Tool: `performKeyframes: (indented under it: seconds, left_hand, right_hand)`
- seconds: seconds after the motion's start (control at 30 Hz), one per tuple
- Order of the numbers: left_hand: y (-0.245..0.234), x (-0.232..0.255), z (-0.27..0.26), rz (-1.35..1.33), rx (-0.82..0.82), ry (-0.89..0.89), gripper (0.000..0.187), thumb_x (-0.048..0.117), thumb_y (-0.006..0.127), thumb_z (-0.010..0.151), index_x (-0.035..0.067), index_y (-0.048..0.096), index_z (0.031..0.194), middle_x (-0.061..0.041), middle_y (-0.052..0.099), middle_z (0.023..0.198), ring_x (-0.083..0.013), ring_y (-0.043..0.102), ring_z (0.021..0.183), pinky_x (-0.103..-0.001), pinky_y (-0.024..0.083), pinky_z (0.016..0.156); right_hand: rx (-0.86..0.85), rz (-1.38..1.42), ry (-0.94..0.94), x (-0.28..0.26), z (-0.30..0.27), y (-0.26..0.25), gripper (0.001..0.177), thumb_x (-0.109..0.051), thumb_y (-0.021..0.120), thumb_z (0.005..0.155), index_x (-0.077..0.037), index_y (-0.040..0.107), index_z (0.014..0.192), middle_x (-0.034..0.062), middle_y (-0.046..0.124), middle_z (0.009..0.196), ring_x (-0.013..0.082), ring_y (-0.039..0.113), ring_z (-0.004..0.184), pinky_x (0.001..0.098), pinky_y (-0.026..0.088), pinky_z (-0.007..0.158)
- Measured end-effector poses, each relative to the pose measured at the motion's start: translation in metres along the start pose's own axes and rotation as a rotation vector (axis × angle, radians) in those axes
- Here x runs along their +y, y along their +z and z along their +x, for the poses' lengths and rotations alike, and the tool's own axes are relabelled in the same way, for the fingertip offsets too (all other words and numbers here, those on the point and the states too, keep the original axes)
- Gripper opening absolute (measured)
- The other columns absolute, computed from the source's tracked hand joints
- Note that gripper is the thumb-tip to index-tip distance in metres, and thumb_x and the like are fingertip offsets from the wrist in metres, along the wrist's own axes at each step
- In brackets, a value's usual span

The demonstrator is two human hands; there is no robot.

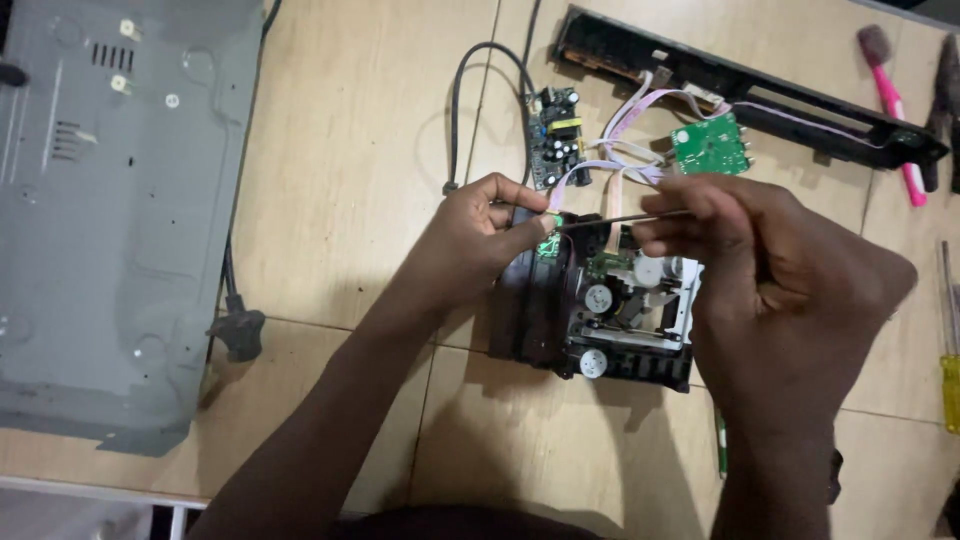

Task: Repairing the internal components of an electronic appliance by manipulating cables and using a screwdriver

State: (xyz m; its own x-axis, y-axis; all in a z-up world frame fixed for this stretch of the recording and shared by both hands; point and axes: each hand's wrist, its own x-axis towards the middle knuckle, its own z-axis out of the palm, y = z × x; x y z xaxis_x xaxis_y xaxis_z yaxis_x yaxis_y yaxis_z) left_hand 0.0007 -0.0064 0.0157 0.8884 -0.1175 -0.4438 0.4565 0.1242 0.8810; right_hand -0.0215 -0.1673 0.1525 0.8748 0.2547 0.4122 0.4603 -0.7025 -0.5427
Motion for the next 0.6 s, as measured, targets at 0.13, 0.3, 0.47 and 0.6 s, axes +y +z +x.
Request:
performKeyframes:
  seconds: [0.13,0.3,0.47,0.6]
  left_hand:
    - [0.0,-0.002,0.003,0.021,0.017,-0.006,0.023,0.021,0.076,0.085,0.009,0.07,0.103,-0.01,0.08,0.095,-0.0119,0.072,0.084,-0.025,0.056,0.078]
    - [-0.001,-0.004,0.004,0.012,0.02,-0.005,0.019,0.018,0.075,0.087,0.009,0.07,0.104,-0.008,0.078,0.089,-0.0096,0.068,0.081,-0.024,0.052,0.077]
    - [0.003,0.015,-0.011,0.058,0.045,-0.045,0.019,0.019,0.073,0.087,0.01,0.071,0.104,-0.007,0.078,0.088,-0.0102,0.069,0.082,-0.025,0.052,0.079]
    - [0.001,0.019,-0.016,0.068,0.045,-0.039,0.02,0.023,0.072,0.087,0.013,0.069,0.104,-0.009,0.079,0.096,-0.0141,0.071,0.091,-0.029,0.052,0.087]
  right_hand:
    - [-0.142,0.034,-0.028,0.007,0.008,-0.013,0.026,0.0,0.052,0.114,0.016,0.073,0.112,0.0217,0.076,0.093,0.0264,0.079,0.081,0.0338,0.066,0.076]
    - [-0.194,0.102,-0.004,0.009,0.008,-0.016,0.026,0.002,0.049,0.113,0.012,0.073,0.111,0.0171,0.077,0.098,0.0221,0.078,0.083,0.0306,0.064,0.08]
    - [-0.248,0.066,-0.057,0.02,-0.004,-0.021,0.02,0.001,0.056,0.108,0.005,0.073,0.117,0.0149,0.078,0.097,0.0201,0.078,0.085,0.0346,0.064,0.089]
    - [-0.253,0.079,-0.004,0.018,-0.02,-0.023,0.023,-0.007,0.054,0.106,-0.002,0.075,0.114,0.0108,0.08,0.103,0.0204,0.079,0.094,0.0302,0.061,0.081]
